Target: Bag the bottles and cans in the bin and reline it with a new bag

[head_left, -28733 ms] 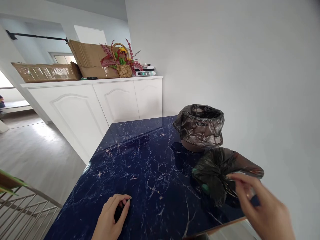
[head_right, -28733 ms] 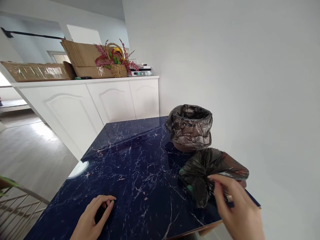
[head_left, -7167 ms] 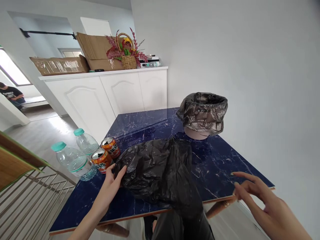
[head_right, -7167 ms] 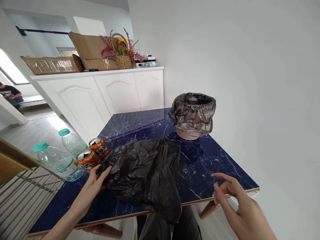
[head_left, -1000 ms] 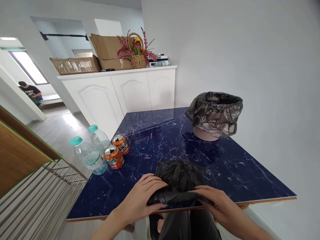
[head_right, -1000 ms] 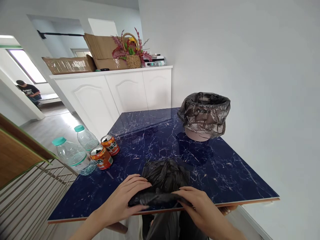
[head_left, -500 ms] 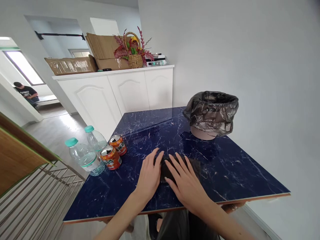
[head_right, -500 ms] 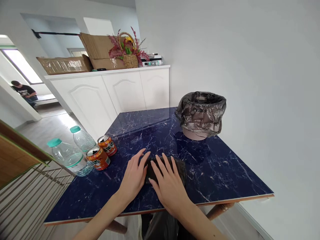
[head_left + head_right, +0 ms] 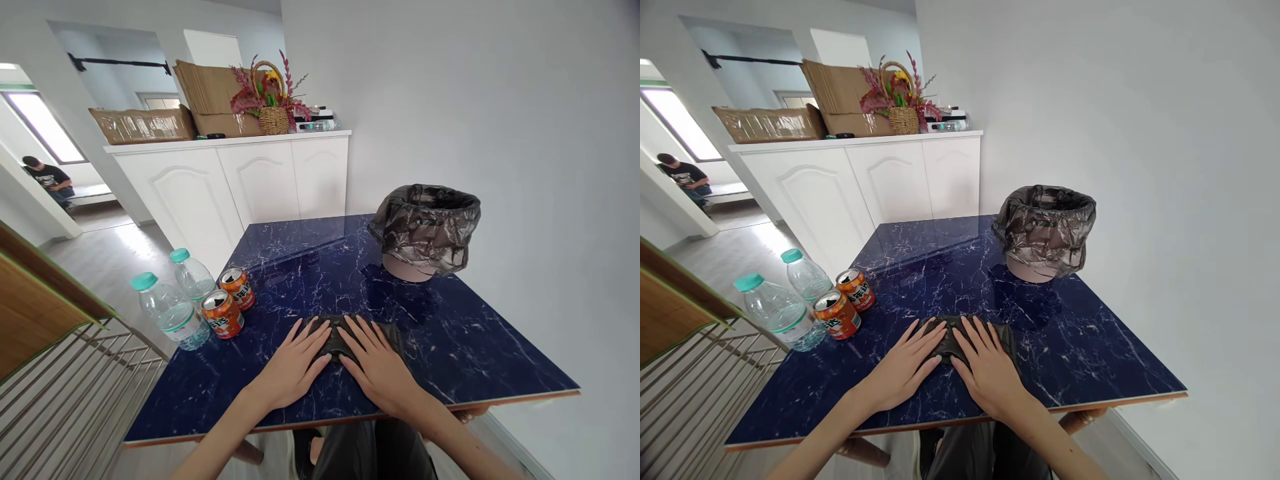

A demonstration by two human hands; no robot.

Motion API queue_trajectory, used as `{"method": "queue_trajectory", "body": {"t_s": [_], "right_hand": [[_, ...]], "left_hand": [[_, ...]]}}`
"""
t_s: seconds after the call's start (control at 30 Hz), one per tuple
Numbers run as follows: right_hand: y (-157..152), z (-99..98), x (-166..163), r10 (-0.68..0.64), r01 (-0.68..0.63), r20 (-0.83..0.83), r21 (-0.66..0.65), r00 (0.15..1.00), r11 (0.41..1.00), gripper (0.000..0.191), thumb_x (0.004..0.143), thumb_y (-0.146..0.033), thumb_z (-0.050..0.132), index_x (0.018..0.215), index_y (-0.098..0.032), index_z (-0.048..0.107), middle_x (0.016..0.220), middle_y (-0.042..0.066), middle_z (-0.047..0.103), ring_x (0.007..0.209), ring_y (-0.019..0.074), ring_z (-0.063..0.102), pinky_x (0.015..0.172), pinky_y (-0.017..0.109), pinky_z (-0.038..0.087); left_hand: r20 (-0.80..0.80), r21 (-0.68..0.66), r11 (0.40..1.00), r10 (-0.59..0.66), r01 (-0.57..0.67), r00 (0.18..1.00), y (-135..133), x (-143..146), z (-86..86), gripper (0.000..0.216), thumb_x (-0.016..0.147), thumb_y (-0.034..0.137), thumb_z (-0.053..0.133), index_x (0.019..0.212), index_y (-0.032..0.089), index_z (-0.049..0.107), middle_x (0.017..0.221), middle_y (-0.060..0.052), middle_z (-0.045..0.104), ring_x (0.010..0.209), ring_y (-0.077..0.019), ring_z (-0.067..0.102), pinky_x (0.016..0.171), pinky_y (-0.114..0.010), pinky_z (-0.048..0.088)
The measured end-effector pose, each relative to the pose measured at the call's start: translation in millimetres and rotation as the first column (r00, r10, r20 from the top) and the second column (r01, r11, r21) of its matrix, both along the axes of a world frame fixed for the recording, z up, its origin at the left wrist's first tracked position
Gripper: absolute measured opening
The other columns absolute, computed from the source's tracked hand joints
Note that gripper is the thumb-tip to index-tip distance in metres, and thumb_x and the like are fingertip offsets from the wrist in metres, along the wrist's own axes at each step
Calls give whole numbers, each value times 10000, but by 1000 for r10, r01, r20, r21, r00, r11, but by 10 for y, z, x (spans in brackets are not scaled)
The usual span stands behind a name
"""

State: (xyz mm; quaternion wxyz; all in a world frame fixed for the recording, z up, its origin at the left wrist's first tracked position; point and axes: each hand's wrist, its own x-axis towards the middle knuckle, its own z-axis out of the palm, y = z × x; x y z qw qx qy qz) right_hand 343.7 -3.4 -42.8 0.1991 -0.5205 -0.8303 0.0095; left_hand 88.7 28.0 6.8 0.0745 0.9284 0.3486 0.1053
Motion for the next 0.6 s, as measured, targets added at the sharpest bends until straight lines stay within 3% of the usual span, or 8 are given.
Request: {"method": "queue_trajectory", "body": {"t_s": [0.27, 0.43, 0.6], "right_hand": [[116, -74, 332, 16, -16, 13, 6, 1000, 1000, 522, 1159, -388, 323, 1673, -335, 396, 1770, -13, 302, 1645, 258, 268, 1333, 560, 301], [243, -138, 926, -2, 2, -13, -26, 1000, 1000, 534, 1158, -404, 298, 1682, -327, 372, 1757, 18, 340, 1640, 253, 277, 1338, 580, 278], [295, -172, 1617, -109, 102, -148, -55, 983, 993, 553, 1154, -460, 266, 1679, -310, 350, 1715, 38, 432, 1596, 246, 386, 1344, 574, 270]], "left_hand": [[159, 59, 987, 138, -149, 978, -82, -83, -30, 582, 1147, 409, 402, 1708, 336, 265, 1774, -20, 299, 1652, -253, 234, 1344, -543, 303], [179, 49, 983, 166, -177, 970, -77, -102, -85, 568, 1140, 439, 418, 1689, 329, 317, 1759, -35, 342, 1642, -276, 265, 1325, -553, 339], [175, 25, 979, 193, -200, 965, -65, -111, -116, 543, 1137, 455, 427, 1656, 303, 384, 1748, -48, 368, 1641, -280, 271, 1319, -559, 349]]}}
